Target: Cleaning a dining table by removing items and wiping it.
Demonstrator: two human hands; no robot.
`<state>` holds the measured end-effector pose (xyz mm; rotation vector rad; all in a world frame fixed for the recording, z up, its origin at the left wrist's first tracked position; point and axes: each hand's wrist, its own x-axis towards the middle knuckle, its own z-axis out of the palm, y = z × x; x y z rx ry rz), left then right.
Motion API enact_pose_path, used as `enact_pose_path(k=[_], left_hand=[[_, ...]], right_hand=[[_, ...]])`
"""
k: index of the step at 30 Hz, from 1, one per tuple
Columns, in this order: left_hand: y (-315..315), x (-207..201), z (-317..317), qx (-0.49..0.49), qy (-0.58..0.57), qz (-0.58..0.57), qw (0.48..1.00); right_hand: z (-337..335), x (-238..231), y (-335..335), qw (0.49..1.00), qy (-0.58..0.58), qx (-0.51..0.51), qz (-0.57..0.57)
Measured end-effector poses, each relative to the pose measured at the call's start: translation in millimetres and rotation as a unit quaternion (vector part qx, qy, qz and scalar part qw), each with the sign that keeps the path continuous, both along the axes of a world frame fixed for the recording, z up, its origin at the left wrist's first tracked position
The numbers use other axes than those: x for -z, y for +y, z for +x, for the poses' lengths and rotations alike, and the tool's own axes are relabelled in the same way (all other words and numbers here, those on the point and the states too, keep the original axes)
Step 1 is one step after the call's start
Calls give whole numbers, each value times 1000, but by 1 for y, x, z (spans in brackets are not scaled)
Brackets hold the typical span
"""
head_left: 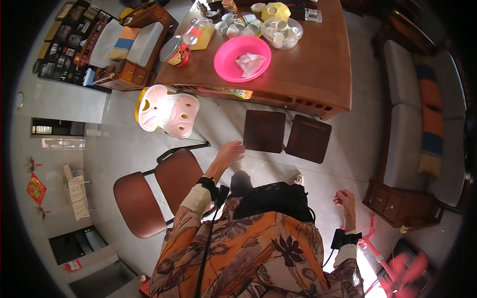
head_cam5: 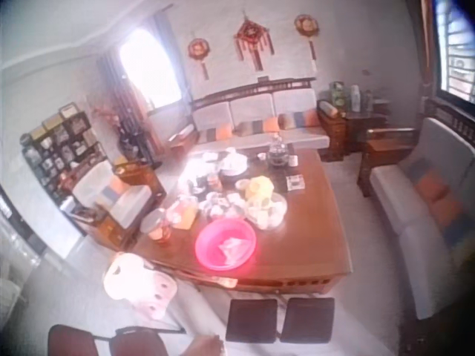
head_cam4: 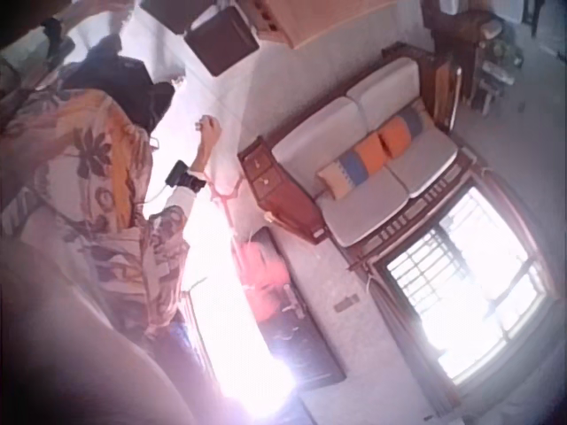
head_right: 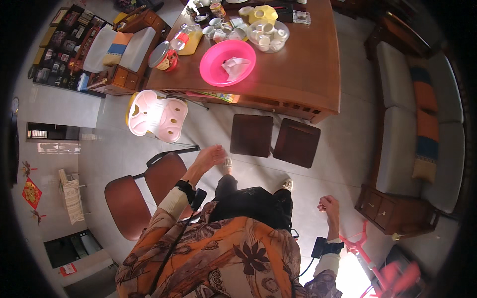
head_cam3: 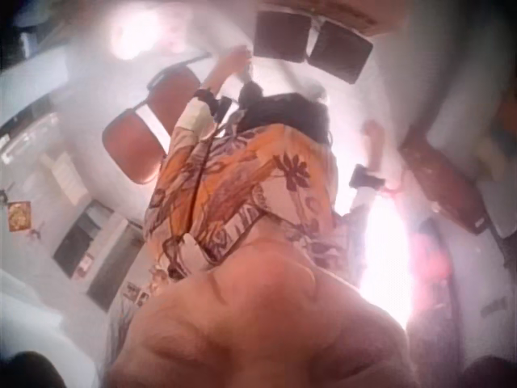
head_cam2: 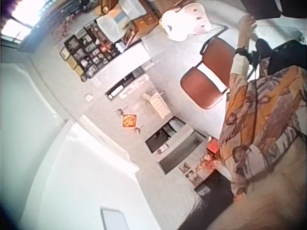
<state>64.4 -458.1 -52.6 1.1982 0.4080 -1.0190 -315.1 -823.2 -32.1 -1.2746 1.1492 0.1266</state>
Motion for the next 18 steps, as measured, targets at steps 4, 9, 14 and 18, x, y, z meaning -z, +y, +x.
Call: enact_pose_path(k=[4, 9, 14, 18], left_hand=[[65, 10, 67, 3, 15, 1, 1000], [106, 5, 174, 46, 4, 13, 999], [130, 16, 239, 105, 24, 25, 994], [89, 13, 260, 160, 24, 28, 986]], right_hand=[[46, 19, 75, 1000, 10, -2, -16], [113, 11, 180, 999, 5, -29, 26], [147, -21, 272, 998, 4, -19, 62], [161, -25, 316, 995, -17, 31, 92]])
